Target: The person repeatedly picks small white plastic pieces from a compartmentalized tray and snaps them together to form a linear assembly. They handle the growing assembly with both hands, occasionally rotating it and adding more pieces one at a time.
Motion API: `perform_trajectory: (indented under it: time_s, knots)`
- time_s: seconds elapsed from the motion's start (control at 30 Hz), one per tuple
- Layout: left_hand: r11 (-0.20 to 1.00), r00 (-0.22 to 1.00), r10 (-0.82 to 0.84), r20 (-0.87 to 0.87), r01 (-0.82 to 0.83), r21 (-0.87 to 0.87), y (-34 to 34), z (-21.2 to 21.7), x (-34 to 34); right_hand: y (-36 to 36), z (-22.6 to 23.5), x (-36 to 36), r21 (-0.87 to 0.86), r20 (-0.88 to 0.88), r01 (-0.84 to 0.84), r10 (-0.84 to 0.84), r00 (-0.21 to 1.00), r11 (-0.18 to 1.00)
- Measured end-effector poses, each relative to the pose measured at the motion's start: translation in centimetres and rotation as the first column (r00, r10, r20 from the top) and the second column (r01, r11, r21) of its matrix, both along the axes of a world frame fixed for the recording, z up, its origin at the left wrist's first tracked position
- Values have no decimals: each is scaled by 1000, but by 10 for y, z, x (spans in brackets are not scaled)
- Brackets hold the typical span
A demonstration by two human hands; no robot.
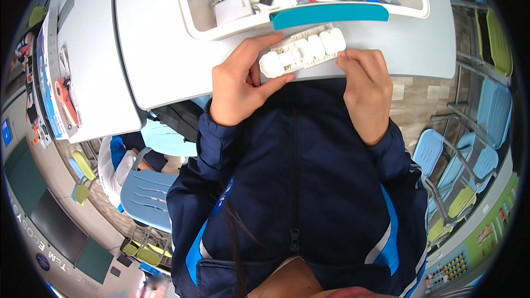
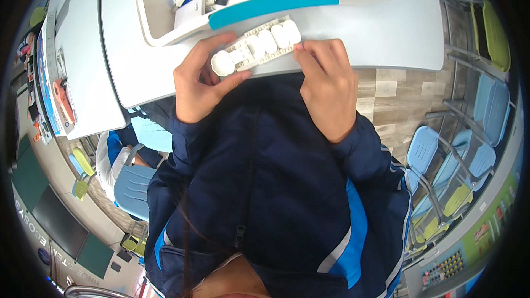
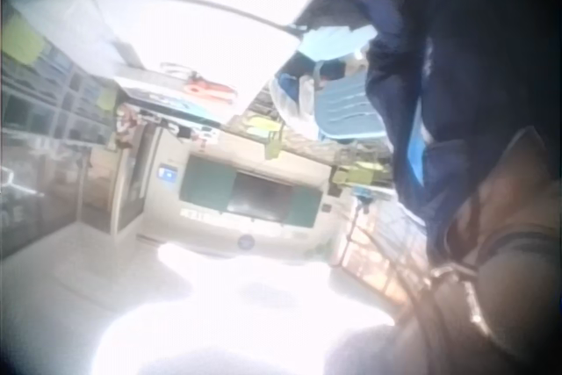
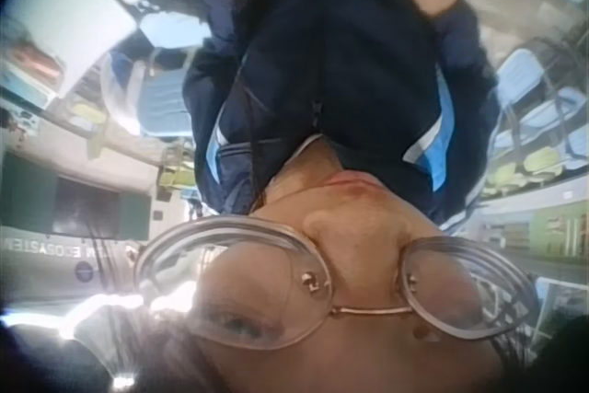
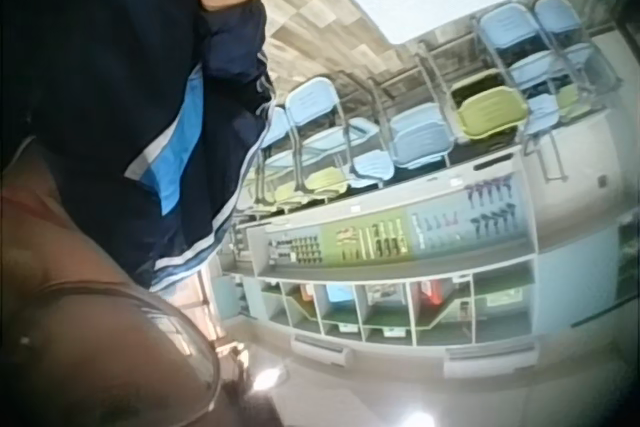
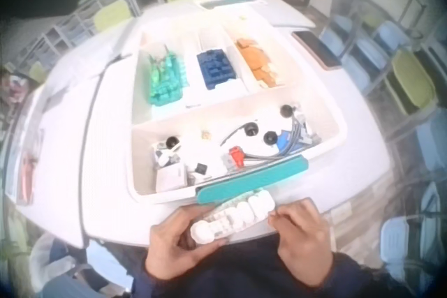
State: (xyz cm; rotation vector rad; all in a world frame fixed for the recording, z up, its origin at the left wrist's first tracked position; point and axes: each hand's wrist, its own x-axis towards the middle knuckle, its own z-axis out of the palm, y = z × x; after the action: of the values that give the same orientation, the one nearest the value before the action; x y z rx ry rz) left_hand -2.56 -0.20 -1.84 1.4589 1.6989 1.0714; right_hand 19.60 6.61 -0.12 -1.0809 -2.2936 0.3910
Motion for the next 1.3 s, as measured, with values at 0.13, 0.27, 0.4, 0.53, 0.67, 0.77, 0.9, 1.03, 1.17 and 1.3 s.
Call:
perform_trajectory:
  time_s: [0.13,0.27,0.4,0.53,0.67,0.77,0.9,1.03,1.17,1.3]
  knots:
    - [999,1000,-4,-15,4,-36,2,4,-1,7,3,3,-84,-59,-50,45,997,995]
    - [996,997,-29,-70,23,-82,2,12,-4,13,39,15,-290,-94,-49,22,995,956]
    - [995,998,-50,-32,47,-92,-1,12,-10,48,102,16,-234,-70,-129,115,991,964]
    - [992,996,-90,-19,88,-90,2,13,-14,111,112,-11,-114,101,-292,303,948,950]
    - [993,995,-96,-29,94,-70,0,7,-15,161,74,-53,-39,414,-563,526,743,826]
    - [994,997,-79,7,80,-79,-1,6,-13,176,52,-78,107,637,-687,481,602,719]
    - [995,998,-55,10,56,-79,0,8,-11,177,42,-87,149,692,-729,456,560,669]
    - [994,997,-81,-4,80,-76,0,3,-12,179,36,-87,157,700,-751,463,543,642]
    - [996,998,-67,-2,67,-64,2,11,-10,185,52,-66,107,353,-717,648,675,689]
    - [998,999,-9,45,12,-61,0,12,-6,131,98,-30,-439,-194,-414,366,910,798]
